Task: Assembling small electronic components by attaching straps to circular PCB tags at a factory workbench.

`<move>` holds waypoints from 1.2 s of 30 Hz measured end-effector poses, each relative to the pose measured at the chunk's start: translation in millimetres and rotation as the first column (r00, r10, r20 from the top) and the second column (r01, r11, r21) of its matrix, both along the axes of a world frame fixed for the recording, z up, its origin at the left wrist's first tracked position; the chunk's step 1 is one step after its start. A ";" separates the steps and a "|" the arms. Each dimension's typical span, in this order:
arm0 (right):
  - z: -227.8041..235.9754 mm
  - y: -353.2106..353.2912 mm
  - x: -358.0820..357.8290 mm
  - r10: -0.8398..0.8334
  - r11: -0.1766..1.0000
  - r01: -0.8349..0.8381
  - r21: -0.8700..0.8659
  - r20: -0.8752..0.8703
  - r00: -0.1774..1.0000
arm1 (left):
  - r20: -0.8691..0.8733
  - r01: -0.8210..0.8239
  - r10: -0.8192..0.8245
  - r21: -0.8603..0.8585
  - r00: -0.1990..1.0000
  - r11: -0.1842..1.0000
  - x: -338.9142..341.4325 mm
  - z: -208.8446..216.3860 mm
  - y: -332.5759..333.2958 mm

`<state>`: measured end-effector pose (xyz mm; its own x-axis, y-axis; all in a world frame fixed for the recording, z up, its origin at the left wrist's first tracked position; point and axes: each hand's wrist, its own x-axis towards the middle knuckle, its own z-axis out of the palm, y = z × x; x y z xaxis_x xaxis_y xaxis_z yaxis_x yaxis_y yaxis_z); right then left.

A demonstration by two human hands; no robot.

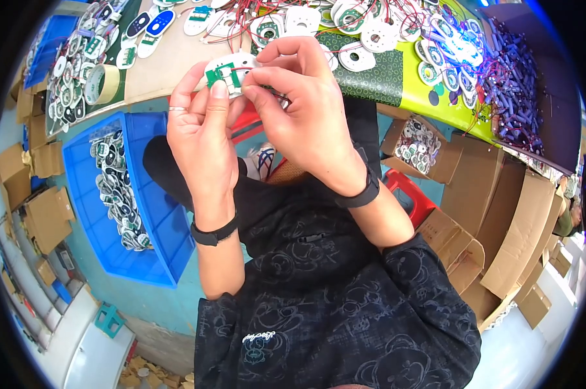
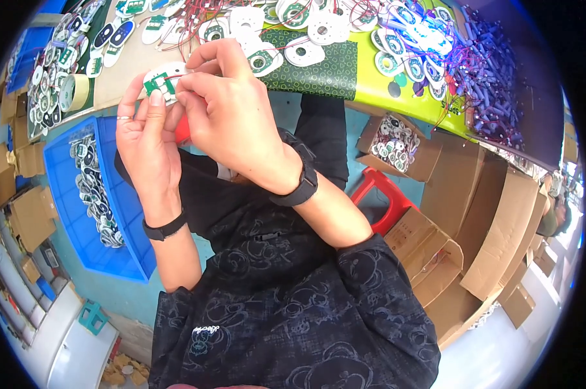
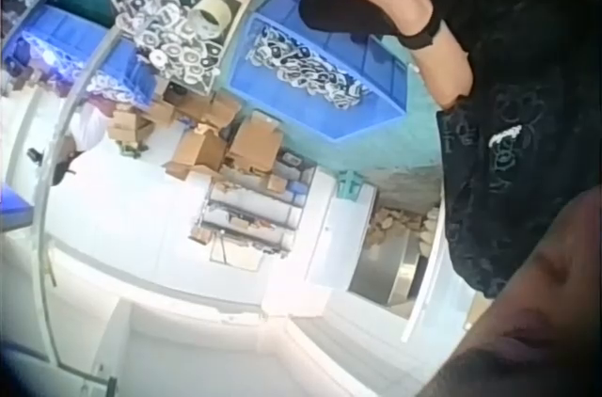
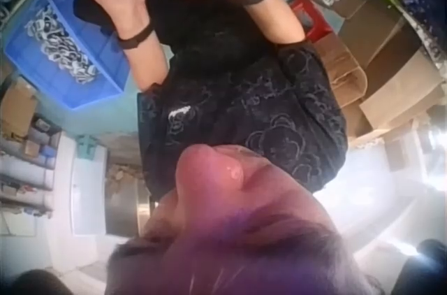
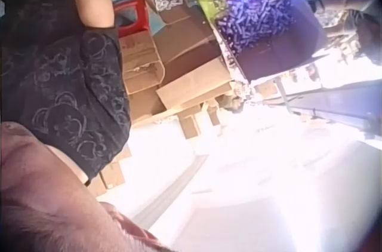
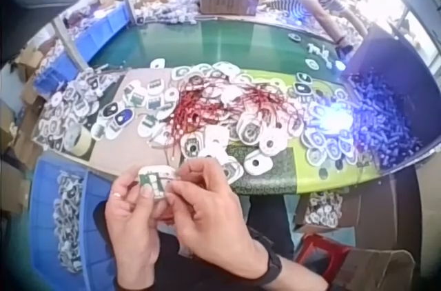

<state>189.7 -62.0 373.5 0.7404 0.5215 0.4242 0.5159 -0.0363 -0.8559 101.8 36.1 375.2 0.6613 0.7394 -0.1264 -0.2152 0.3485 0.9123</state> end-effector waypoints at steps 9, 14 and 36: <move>2.6 7.0 -9.9 -0.112 0.993 0.113 0.044 -0.022 0.993 | 0.072 -0.008 0.019 -0.140 0.997 0.990 2.6 -2.2 -6.2; -0.5 8.7 -11.0 -0.159 0.982 0.160 0.105 -0.015 0.987 | 0.094 -0.005 0.019 -0.147 0.995 0.989 3.9 -0.5 -4.8; -0.6 6.2 -9.3 -0.112 0.991 0.111 0.078 0.011 0.994 | 0.059 -0.050 0.050 0.005 0.997 0.999 8.2 5.4 -9.1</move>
<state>180.3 -55.9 372.9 0.7853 0.4011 0.4716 0.5253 -0.0285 -0.8504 110.0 27.0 380.7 0.6296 0.7725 -0.0832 -0.2857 0.3298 0.8998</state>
